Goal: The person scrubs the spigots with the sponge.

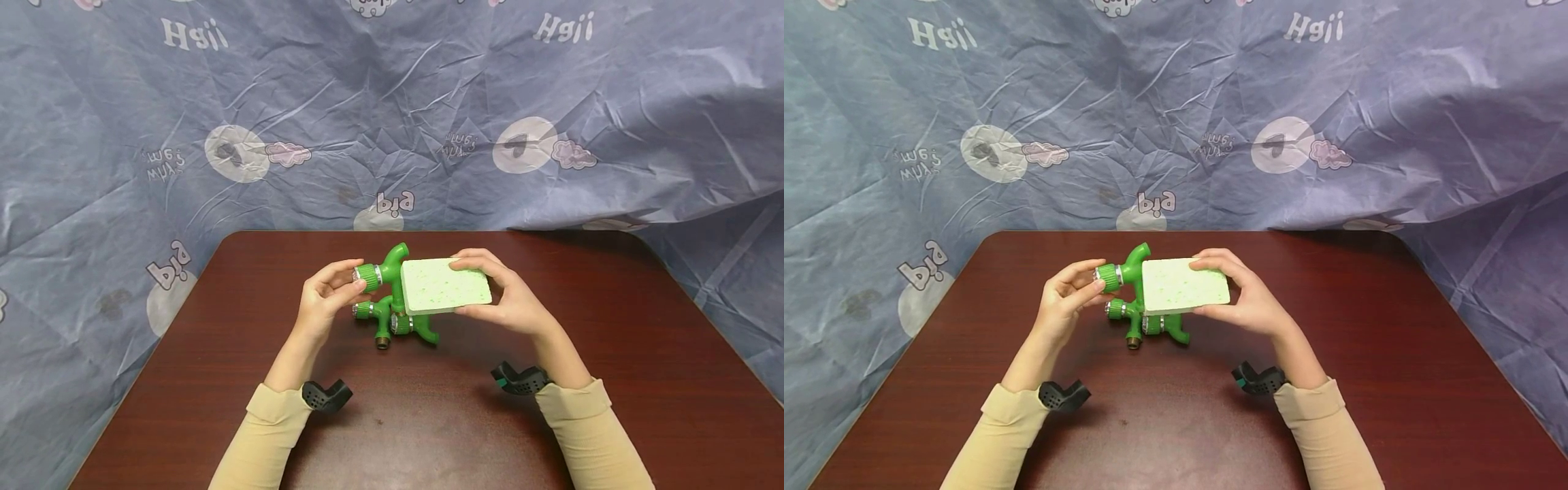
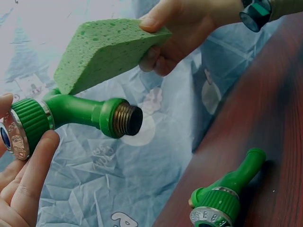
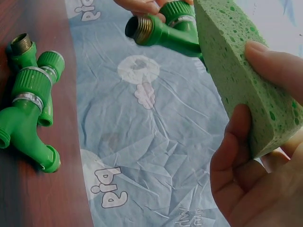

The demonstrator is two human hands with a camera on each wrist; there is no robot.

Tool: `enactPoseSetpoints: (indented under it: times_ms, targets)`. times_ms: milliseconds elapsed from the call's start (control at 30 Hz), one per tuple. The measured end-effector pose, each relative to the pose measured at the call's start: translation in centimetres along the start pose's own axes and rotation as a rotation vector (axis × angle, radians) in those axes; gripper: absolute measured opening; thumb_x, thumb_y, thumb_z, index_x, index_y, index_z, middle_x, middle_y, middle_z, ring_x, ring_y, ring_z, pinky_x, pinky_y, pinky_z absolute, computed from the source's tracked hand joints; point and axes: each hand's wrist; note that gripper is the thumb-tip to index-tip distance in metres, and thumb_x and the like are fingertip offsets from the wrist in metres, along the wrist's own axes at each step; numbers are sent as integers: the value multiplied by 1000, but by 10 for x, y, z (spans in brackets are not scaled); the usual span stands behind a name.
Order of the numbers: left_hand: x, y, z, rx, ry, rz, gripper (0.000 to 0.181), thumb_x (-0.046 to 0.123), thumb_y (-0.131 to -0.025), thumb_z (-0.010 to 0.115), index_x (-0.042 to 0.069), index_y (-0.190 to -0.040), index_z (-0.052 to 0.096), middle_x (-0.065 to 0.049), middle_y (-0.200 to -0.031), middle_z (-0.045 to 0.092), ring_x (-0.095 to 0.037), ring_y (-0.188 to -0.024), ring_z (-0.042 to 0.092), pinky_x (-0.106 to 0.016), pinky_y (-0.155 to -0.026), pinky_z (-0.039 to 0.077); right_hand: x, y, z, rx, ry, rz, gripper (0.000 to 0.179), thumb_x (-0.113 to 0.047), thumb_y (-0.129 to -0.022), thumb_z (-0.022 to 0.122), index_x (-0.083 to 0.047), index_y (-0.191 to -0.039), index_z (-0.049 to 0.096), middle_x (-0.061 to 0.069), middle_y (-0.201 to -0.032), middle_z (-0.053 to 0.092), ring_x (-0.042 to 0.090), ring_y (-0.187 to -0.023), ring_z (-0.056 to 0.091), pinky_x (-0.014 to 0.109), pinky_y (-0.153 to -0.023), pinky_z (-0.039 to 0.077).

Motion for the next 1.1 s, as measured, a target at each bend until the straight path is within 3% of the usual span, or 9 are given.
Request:
enactPoseSetpoints:
  times_ms: [67, 233, 333, 533, 800, 933, 1100]
  targets:
    - [1, 0, -1, -11, 10, 0, 33, -8, -83, 60, -4, -115, 61, -9, -94, 69, -28, -76, 69, -41, -70, 56, 0, 0, -1, 10, -2, 9, 58, 23, -61, 74, 14, -114, 53, 23, -121, 44, 18, -114, 43, 20, -80, 45]
    - [3, 0, -1, -32, 37, -25, 31, -7, -84, 59, 2, -114, 62, -9, -93, 68, -32, -75, 68, -41, -71, 56, 2, 0, 0, 35, 31, -18, 58, 21, -61, 76, 12, -114, 54, 24, -120, 46, 20, -115, 43, 21, -87, 42]
    - [4, 0, 0, -24, 43, -37, 31, -6, -84, 59, -2, -114, 60, -9, -93, 68, -32, -75, 68, -40, -70, 57, 1, 0, 1, 44, 37, -36, 58, 21, -60, 76, 12, -113, 55, 25, -119, 47, 21, -115, 43, 22, -90, 39]
    - [4, 0, 0, 4, 61, -59, 29, -3, -86, 56, -9, -115, 57, -9, -92, 69, -28, -71, 69, -34, -66, 57, 4, 1, 0, 22, -6, -79, 60, 23, -57, 76, 12, -112, 56, 26, -118, 47, 21, -114, 44, 21, -82, 42]
    - [3, -1, 0, 23, 60, -47, 34, -3, -87, 55, -15, -118, 52, -9, -89, 68, -24, -67, 68, -35, -64, 57, 27, 5, -7, -42, -67, -119, 67, 21, -55, 78, 4, -117, 58, 19, -123, 49, 25, -116, 43, 25, -82, 43]
    - [2, -1, 0, 26, 64, -36, 29, -3, -87, 56, -9, -115, 57, -9, -89, 68, -23, -67, 68, -33, -63, 57, 32, 6, -6, -69, -95, -107, 67, 20, -55, 78, 4, -118, 58, 19, -125, 47, 25, -117, 43, 24, -81, 44]
    - [3, 0, 0, 24, 50, -25, 26, -2, -87, 56, 4, -111, 64, -9, -91, 66, -24, -68, 68, -32, -62, 57, 29, 5, -5, -57, -55, -117, 67, 17, -56, 80, 2, -118, 58, 17, -125, 49, 25, -118, 42, 25, -86, 41]
Point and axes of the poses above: each hand's wrist, its own y-axis away from the middle knuckle, its own z-axis out of the palm, x = y × z
